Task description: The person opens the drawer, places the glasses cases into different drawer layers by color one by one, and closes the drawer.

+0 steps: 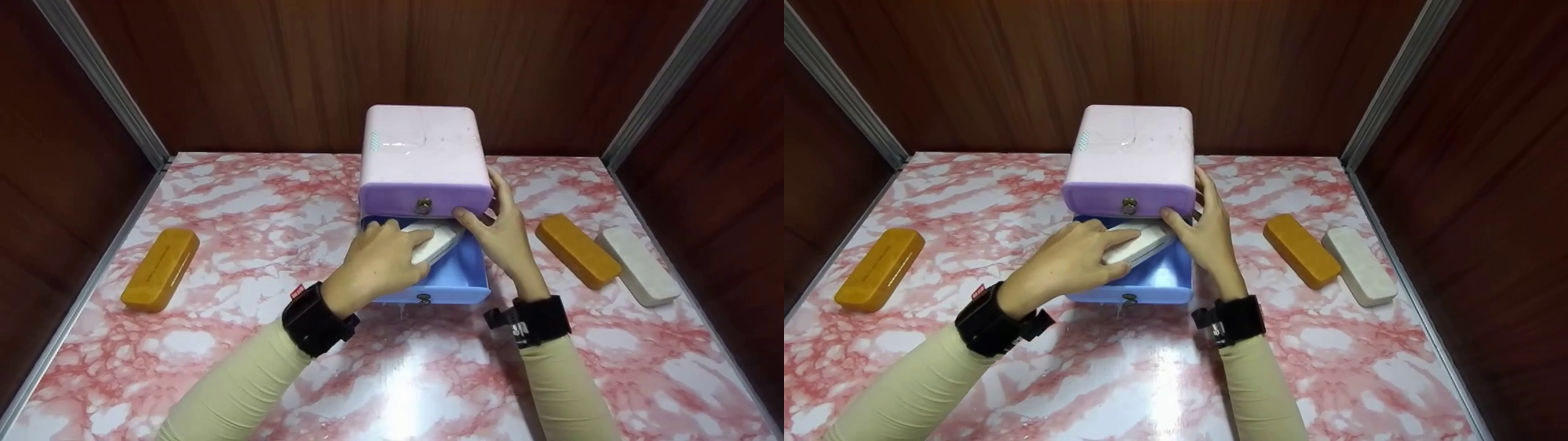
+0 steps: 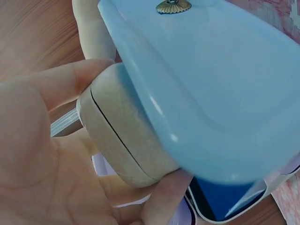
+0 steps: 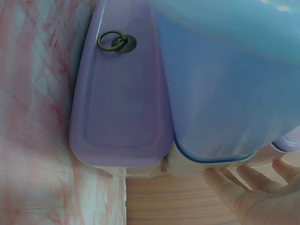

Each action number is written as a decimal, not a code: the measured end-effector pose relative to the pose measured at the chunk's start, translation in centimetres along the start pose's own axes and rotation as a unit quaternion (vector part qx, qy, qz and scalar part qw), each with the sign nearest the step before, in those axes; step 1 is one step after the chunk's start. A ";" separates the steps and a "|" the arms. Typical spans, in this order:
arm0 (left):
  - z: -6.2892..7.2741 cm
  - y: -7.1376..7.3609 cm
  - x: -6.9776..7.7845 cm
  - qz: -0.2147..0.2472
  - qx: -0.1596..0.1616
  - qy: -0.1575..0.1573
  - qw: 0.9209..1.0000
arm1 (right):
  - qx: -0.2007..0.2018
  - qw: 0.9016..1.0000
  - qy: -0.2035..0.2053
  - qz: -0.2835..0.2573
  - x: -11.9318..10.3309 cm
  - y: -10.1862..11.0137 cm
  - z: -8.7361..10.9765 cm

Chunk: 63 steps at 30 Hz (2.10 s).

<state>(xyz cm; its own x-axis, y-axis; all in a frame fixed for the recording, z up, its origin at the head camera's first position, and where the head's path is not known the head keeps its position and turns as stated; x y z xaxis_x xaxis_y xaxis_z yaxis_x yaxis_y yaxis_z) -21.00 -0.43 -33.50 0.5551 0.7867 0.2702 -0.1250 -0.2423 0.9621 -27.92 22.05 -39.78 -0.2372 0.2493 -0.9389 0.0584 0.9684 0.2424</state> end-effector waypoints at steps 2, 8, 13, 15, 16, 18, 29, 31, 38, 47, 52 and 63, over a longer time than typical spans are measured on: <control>-0.2 -0.2 0.3 -0.002 0.001 0.011 1.000 | 0.000 1.000 -0.001 0.000 0.0 0.0 0.0; -0.7 -0.6 1.2 -0.015 -0.005 0.033 0.999 | 0.000 1.000 -0.003 0.002 -0.1 0.1 0.0; -1.1 -1.2 2.0 -0.041 -0.003 0.039 0.998 | 0.000 1.000 -0.004 0.007 -0.1 0.2 0.1; -1.2 -1.4 2.2 -0.045 0.001 0.044 0.998 | 0.000 1.000 -0.006 0.009 -0.1 0.1 0.1; -1.3 -1.5 2.3 -0.045 0.002 0.047 0.998 | 0.000 1.000 -0.006 0.010 -0.1 0.1 0.1; -1.4 -1.7 2.6 -0.044 0.004 0.051 0.998 | -0.001 1.000 -0.006 0.010 -0.1 0.1 0.1; -2.3 -2.4 3.6 -0.053 0.034 0.060 0.996 | -0.005 1.000 0.006 0.008 0.0 0.1 0.1; -2.4 -2.5 3.7 -0.058 0.035 0.058 0.996 | -0.005 1.000 0.005 0.009 0.0 0.1 0.1; -2.9 -2.6 4.3 -0.083 0.030 0.039 0.995 | -0.004 1.000 0.004 0.015 0.0 0.1 0.1; -3.6 -3.1 4.7 -0.037 0.019 0.056 0.998 | -0.003 1.000 0.003 0.006 0.0 0.0 0.1; -3.9 -3.3 5.0 -0.019 0.012 0.069 0.997 | -0.006 1.000 0.004 0.002 0.0 0.1 0.2; -4.3 -3.7 5.4 -0.002 0.014 0.083 0.996 | -0.010 1.000 0.005 0.000 -0.1 0.1 0.2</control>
<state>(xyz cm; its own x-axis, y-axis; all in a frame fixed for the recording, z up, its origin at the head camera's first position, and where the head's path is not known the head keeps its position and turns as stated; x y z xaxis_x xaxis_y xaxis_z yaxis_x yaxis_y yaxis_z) -21.09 7.17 -35.43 0.4110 0.8705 0.2706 -0.0986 -0.2526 0.9625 -27.73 22.11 -39.74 -0.2470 0.2496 -0.9363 0.0384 0.9680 0.2480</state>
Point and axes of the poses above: each hand's wrist, its own z-axis away from the middle knuckle, its own y-axis out of the back of the hand, x = y × z, the point moved 2 cm from there along -z, towards the middle knuckle, and after that the axes turned 9 degrees about -y, right-handed, at the moved point
